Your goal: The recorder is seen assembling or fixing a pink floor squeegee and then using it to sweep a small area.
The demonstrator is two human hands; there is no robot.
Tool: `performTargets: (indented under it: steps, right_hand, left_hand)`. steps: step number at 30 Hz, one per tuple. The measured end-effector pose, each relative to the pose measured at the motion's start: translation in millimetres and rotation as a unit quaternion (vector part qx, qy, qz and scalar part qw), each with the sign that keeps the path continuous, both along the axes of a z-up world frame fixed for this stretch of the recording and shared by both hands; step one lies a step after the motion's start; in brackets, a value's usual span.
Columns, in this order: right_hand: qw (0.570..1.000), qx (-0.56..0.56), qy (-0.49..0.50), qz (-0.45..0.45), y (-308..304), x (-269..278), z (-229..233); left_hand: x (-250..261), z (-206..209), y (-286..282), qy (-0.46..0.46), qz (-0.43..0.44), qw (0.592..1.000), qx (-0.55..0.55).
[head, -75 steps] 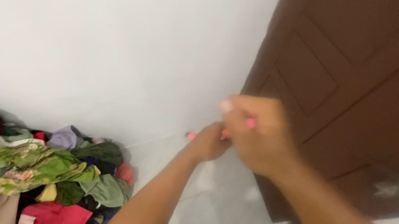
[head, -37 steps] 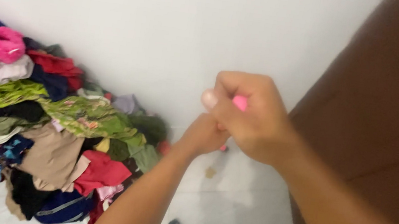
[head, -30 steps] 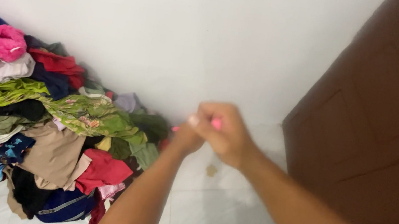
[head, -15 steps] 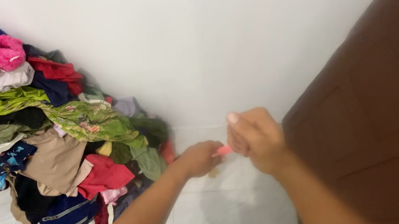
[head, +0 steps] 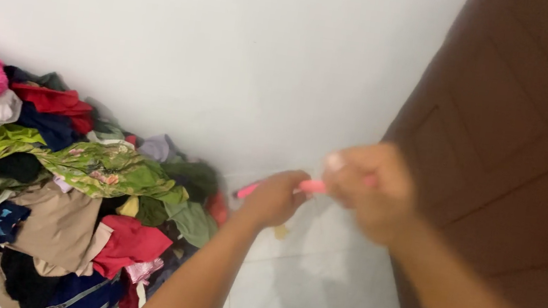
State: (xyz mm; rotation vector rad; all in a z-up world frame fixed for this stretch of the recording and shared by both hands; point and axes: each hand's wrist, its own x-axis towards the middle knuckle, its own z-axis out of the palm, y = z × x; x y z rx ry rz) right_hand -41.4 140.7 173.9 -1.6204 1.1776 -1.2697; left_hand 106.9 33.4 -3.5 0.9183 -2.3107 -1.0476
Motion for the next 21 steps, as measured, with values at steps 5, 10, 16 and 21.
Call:
performTargets:
  steps: [5, 10, 16, 21]
  right_hand:
    - [0.99, 0.037, 0.13, -0.035, 9, 25, -55]
    - [0.991, 0.036, 0.118, -0.052, 17, 18, -42]
    - [0.987, 0.068, 0.076, -0.123, 23, 22, 17]
    - [0.993, -0.005, 0.037, -0.115, 34, 30, 65]
  left_hand:
    - [-12, -64, 2, -0.043, -0.052, 0.996, 0.065]
    - [-14, -40, 30, 0.043, -0.05, 0.993, 0.097]
    - [-18, 19, 52, -0.094, -0.045, 0.993, 0.057]
    - [-9, 77, 65, -0.136, -0.041, 0.989, 0.046]
